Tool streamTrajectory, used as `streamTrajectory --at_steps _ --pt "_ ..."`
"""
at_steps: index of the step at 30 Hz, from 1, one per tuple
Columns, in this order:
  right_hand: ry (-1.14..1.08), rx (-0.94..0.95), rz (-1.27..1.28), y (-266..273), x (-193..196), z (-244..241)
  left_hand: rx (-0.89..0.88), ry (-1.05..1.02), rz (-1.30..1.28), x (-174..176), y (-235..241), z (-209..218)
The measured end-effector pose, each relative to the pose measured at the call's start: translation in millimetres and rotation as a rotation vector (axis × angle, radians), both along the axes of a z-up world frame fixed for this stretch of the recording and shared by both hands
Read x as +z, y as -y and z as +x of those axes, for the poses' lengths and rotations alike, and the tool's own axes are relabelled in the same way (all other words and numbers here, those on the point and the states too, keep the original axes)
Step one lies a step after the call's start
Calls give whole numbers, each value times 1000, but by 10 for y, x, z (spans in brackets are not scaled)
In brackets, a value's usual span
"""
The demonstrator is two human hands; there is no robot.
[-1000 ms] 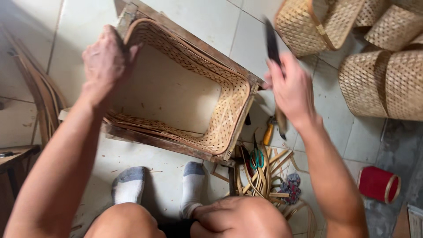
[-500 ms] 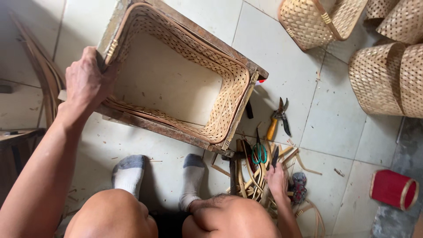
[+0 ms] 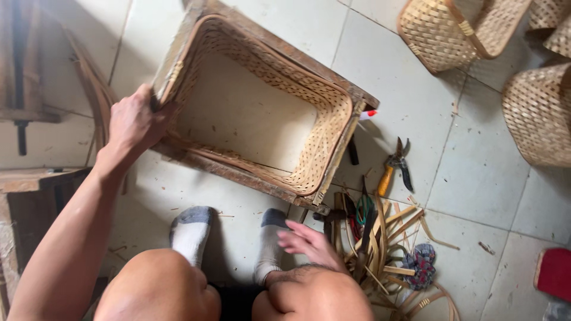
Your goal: The person assembles a rectangular woven basket by fitting a pre-woven body into a wooden frame, then secures and trims bamboo strips along the rim using a hammer and scissors.
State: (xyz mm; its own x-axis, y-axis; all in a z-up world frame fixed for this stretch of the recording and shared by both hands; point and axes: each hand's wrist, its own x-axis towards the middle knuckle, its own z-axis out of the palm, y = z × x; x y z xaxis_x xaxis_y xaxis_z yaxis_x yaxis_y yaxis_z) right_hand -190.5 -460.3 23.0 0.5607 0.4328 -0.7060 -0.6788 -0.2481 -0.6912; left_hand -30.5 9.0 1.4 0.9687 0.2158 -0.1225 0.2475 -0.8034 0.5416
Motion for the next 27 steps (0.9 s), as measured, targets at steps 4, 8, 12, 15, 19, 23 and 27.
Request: streamTrajectory --at_steps 4,8,12,15,19,23,27 --pt "19 -279 130 -441 -73 108 89 -41 -2 12 10 -380" --pt "62 -528 348 -447 -344 275 194 -64 -67 29 51 -702" --pt "136 -609 450 -288 -613 682 284 -176 -214 112 235 -808" --pt "191 -567 417 -233 -566 1222 127 213 -136 308 294 -605" --pt "204 -675 274 -433 -375 1963 -24 481 -29 520 49 284" --pt "284 -694 175 -603 -278 2754 -213 138 101 439 -212 1311" --pt "187 -759 351 -499 -439 3513 -60 -112 103 328 -210 1413"
